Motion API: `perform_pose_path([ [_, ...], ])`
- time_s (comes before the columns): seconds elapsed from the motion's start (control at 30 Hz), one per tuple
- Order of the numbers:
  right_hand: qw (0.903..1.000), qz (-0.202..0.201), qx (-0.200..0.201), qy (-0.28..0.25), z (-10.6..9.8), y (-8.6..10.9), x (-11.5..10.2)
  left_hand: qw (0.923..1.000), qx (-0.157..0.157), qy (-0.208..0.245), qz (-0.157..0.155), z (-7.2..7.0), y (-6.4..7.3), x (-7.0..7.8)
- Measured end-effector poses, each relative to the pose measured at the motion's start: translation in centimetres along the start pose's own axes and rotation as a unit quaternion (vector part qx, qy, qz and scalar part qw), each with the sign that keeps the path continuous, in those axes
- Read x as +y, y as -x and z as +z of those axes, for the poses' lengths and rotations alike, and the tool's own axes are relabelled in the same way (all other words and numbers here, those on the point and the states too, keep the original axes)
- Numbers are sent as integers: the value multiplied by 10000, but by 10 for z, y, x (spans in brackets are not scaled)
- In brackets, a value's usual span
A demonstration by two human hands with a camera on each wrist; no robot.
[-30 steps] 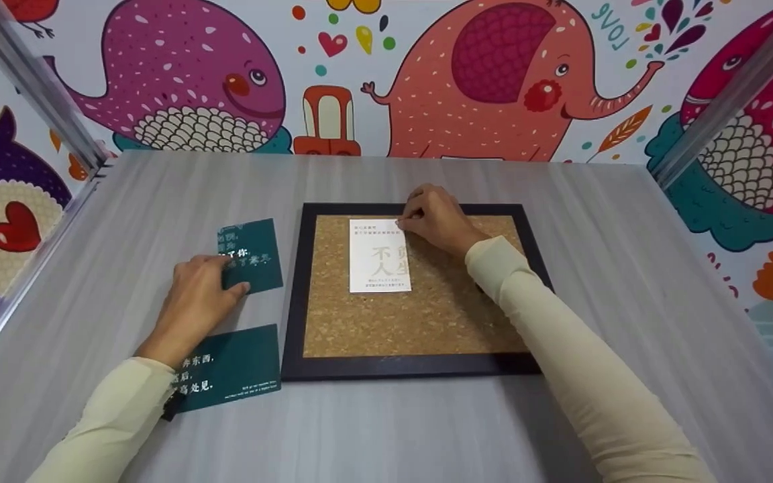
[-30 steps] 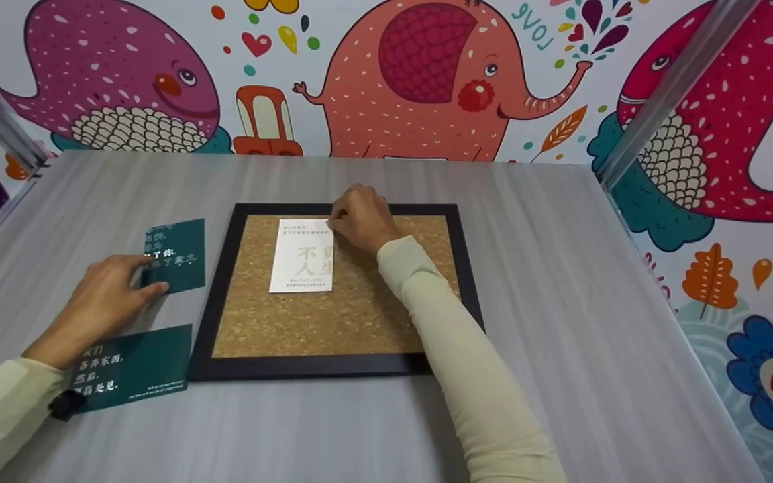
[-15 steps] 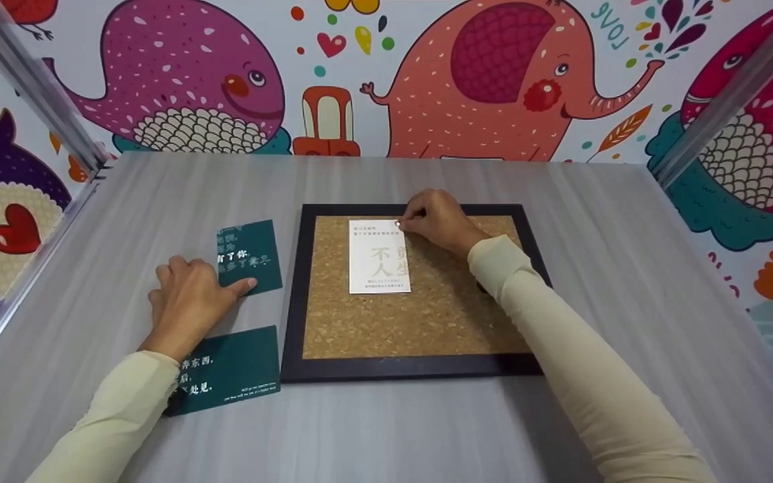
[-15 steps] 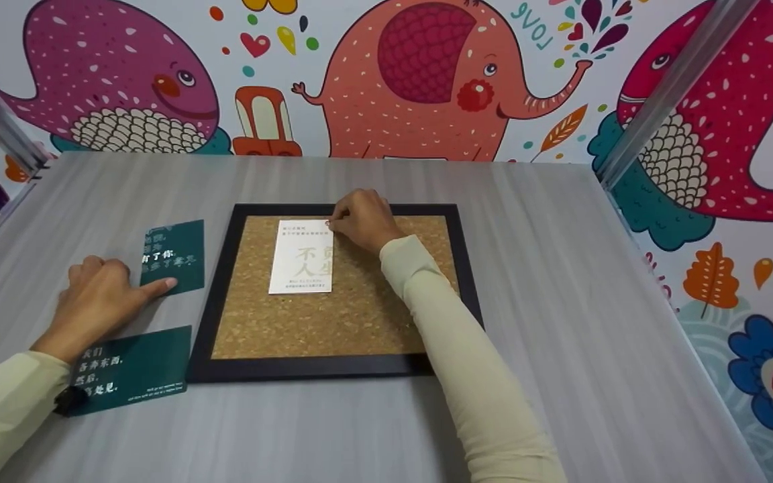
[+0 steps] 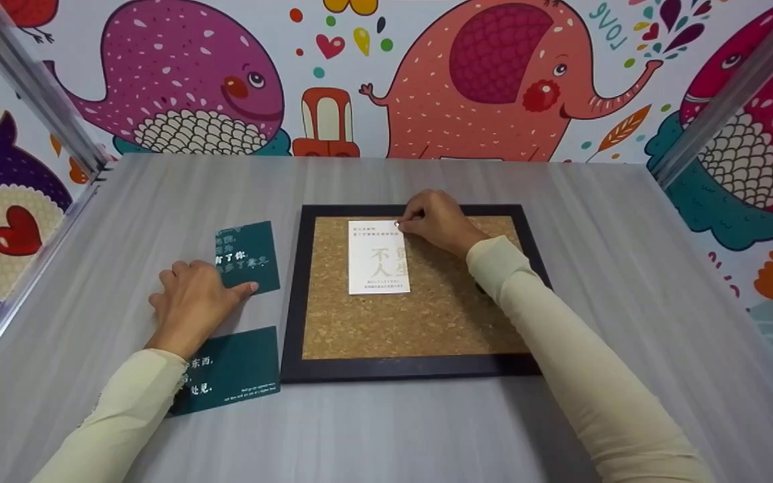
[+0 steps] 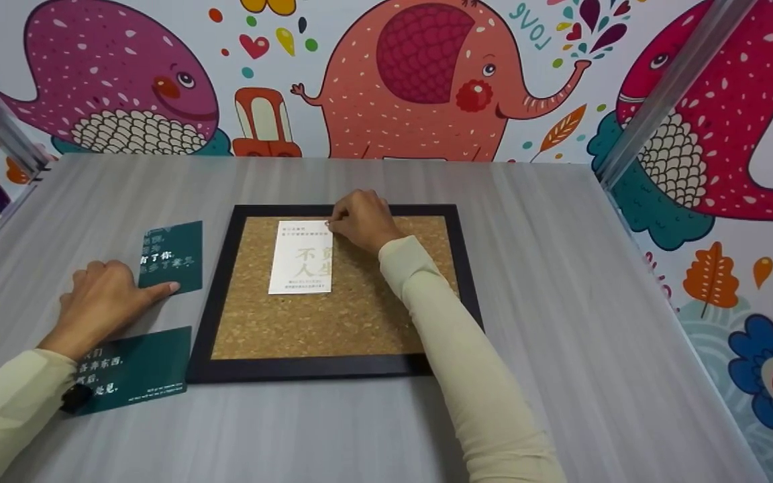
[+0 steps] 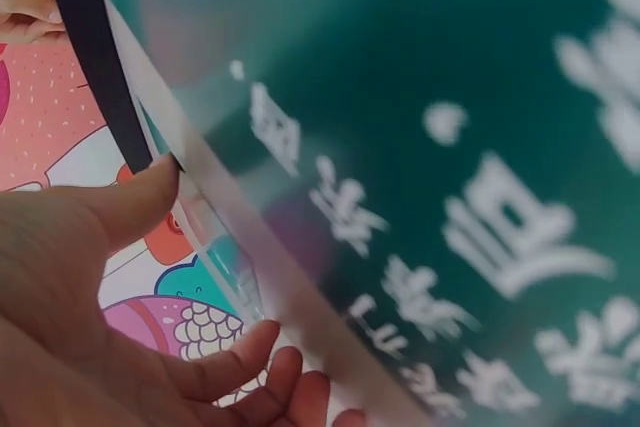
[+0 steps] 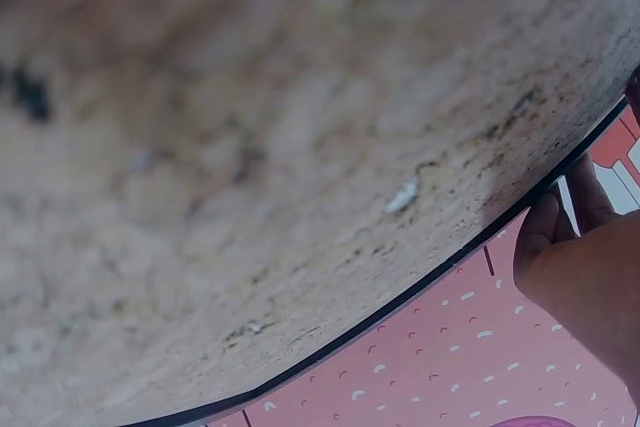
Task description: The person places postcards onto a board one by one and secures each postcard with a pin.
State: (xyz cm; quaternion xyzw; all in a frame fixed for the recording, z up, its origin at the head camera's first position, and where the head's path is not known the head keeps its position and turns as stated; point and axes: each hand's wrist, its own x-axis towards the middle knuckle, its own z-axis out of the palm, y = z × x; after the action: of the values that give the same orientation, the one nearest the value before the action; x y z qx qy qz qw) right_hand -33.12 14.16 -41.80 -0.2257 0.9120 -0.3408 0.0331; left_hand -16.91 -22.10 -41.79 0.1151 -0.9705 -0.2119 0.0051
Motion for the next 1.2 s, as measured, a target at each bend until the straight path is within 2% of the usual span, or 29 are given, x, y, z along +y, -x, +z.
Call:
perform_pose_path([
  [0.4,10000,25,-12,56,0,0,-2,9991,-335,209,-157,-5,-2,-6],
  [0.6,10000,-11,-22,68,0,1,-2,9988,-336,301,-200,-6,-3,-7],
  [0.9,9999,-114,18,87,1,0,-2,9991,-171,386,-87,-7,0,-10],
  [1.2,9999,30,-6,105,1,-2,-1,9988,-172,466,-45,-8,2,-13],
])
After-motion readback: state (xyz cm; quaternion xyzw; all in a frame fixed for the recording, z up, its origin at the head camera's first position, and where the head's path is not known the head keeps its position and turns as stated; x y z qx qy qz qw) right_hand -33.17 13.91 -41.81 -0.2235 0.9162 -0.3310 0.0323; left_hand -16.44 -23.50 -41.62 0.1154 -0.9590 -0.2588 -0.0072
